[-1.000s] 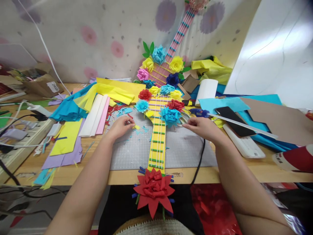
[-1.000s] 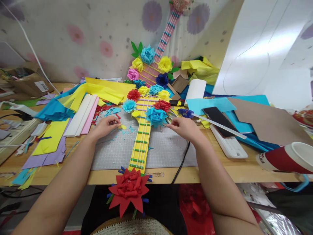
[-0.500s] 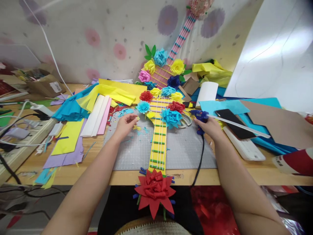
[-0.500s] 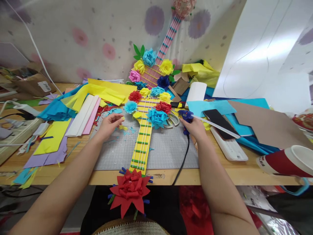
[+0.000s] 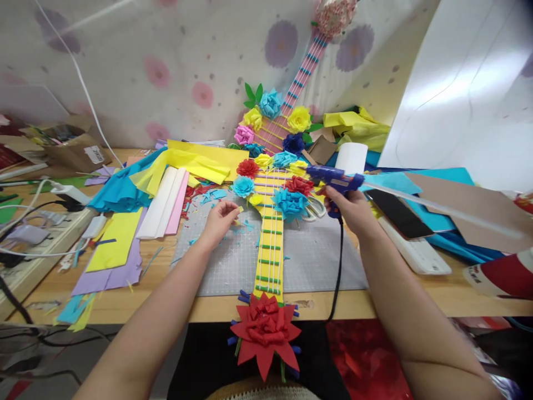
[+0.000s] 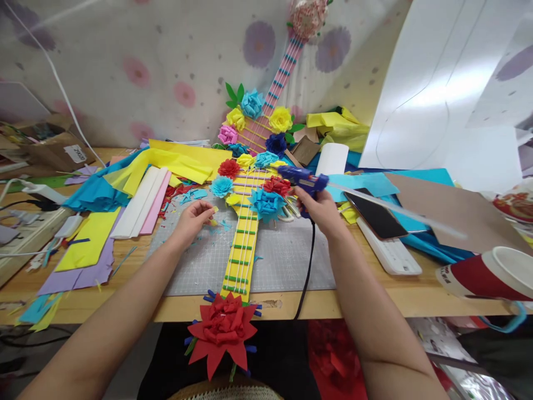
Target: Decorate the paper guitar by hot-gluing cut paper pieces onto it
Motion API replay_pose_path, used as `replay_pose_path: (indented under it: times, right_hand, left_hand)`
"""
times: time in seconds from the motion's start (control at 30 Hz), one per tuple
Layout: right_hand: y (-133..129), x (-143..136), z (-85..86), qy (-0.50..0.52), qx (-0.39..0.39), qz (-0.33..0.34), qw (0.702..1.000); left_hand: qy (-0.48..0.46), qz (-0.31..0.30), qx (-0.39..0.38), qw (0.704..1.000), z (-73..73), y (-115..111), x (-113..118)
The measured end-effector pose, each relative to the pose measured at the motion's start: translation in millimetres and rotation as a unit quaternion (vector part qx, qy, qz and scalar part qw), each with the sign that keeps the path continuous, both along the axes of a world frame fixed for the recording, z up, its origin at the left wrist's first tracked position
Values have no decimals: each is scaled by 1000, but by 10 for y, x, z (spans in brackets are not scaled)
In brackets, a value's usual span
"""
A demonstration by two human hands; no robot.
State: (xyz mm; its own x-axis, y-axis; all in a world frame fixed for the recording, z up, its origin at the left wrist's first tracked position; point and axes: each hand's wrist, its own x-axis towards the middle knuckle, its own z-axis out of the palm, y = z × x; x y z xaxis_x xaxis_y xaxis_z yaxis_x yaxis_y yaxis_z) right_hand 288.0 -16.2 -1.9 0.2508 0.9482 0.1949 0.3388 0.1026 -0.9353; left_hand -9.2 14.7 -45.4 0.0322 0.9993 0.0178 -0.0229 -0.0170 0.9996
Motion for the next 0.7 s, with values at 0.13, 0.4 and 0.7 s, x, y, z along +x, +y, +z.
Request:
replay_pose_path:
  times: [0.13,0.4,0.7]
  right_hand:
    - [-25,-369,47,-80,-47,121,988]
    - [-58,-607,-224,-183,10,173,968]
    - [-96,-630,-239,-238,34,175,955]
  left_hand:
    - [9,-12,1,1000,-12,-14,24]
    - [11,-3,17,1000,-55,-16,62]
    - [22,-7,9,1000,-44,-31,87]
